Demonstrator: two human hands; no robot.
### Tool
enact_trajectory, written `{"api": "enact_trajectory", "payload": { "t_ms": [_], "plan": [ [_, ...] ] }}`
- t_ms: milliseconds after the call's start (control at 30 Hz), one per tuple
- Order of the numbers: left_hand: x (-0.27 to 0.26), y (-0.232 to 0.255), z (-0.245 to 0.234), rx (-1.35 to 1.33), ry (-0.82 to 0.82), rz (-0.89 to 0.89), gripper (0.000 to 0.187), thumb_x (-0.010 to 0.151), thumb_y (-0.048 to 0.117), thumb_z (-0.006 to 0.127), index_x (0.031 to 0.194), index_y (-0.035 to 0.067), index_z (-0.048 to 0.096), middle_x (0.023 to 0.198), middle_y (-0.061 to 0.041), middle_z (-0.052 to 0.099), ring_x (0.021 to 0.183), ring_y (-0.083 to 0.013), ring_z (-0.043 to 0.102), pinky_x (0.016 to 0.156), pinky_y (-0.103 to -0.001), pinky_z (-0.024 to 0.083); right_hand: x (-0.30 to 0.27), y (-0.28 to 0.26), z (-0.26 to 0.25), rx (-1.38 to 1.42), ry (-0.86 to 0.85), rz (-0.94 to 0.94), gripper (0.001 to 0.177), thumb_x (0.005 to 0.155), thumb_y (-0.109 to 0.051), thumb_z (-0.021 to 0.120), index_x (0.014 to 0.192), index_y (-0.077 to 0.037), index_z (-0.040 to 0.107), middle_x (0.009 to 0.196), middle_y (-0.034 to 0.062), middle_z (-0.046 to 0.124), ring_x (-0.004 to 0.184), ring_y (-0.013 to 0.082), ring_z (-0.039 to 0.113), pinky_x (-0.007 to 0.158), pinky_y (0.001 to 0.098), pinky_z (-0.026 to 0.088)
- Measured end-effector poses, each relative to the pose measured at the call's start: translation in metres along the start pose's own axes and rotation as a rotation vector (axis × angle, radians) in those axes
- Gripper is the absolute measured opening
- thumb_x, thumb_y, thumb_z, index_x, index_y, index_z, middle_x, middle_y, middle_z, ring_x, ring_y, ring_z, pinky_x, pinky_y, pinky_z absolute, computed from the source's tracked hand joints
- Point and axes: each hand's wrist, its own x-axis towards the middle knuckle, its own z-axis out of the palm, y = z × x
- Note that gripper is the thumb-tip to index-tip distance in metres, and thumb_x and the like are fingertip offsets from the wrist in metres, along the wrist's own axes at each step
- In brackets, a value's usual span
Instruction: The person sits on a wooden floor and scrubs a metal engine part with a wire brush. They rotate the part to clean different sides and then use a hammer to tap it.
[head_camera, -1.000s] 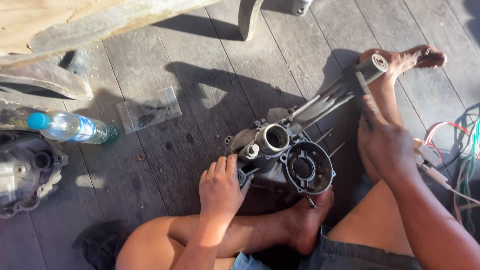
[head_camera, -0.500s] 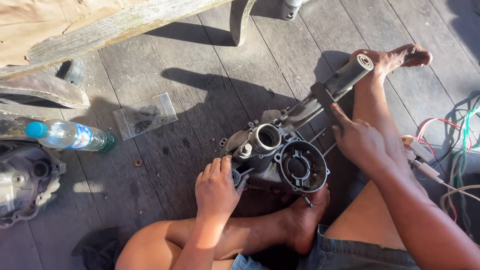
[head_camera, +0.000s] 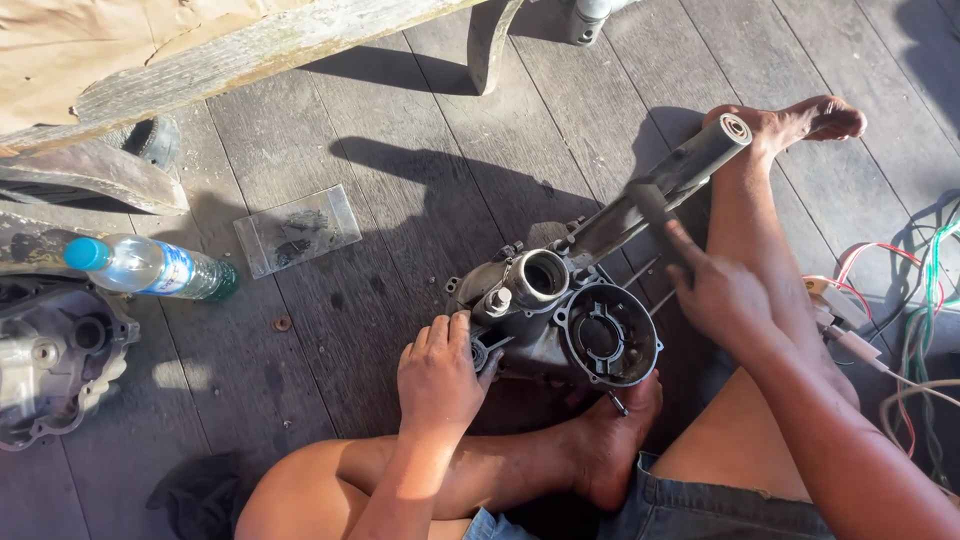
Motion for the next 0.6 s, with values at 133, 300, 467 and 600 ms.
{"api": "enact_trajectory", "payload": {
  "t_ms": [133,300,467,600],
  "plan": [
    [0.001,-0.001,0.002,0.001,0.003,0.000,0.065,0.069,0.046,0.086,0.117,0.010,0.062,0.085,-0.006,0.060,0.077,-0.0274,0.067,0.062,-0.041,0.055,-0.016,-0.022,-0.050,0.280,-0.099,-0.050,0.054,0.091,-0.052,0.062,0.144,-0.038,0.063,0.108,0.0252,0.077,0.107,0.0474,0.070,0.093,0.0575,0.057],
    [0.001,-0.001,-0.001,0.012,-0.007,-0.002,0.065,0.070,0.047,0.086,0.117,0.010,0.062,0.085,-0.005,0.061,0.078,-0.0269,0.068,0.062,-0.041,0.055,-0.016,-0.026,-0.041,0.359,-0.131,-0.080,0.054,0.088,-0.054,0.064,0.142,-0.042,0.063,0.111,0.0224,0.077,0.109,0.0465,0.069,0.095,0.0566,0.057],
    [0.003,0.001,-0.005,0.032,0.008,0.003,0.064,0.071,0.048,0.085,0.117,0.010,0.063,0.085,-0.005,0.061,0.077,-0.0260,0.068,0.063,-0.040,0.056,-0.013,-0.027,-0.029,0.204,-0.039,-0.010,0.050,0.099,-0.050,0.056,0.147,-0.036,0.061,0.107,0.0252,0.077,0.105,0.0429,0.073,0.093,0.0518,0.060],
    [0.002,0.011,-0.016,0.028,-0.020,-0.044,0.059,0.073,0.035,0.086,0.118,0.006,0.062,0.094,-0.006,0.063,0.076,-0.0206,0.065,0.067,-0.035,0.053,-0.012,-0.025,-0.035,0.274,-0.061,-0.196,0.063,0.098,-0.029,0.059,0.159,-0.037,0.045,0.075,0.0175,0.074,0.057,0.0312,0.067,0.061,0.0446,0.053]
  ]
}}
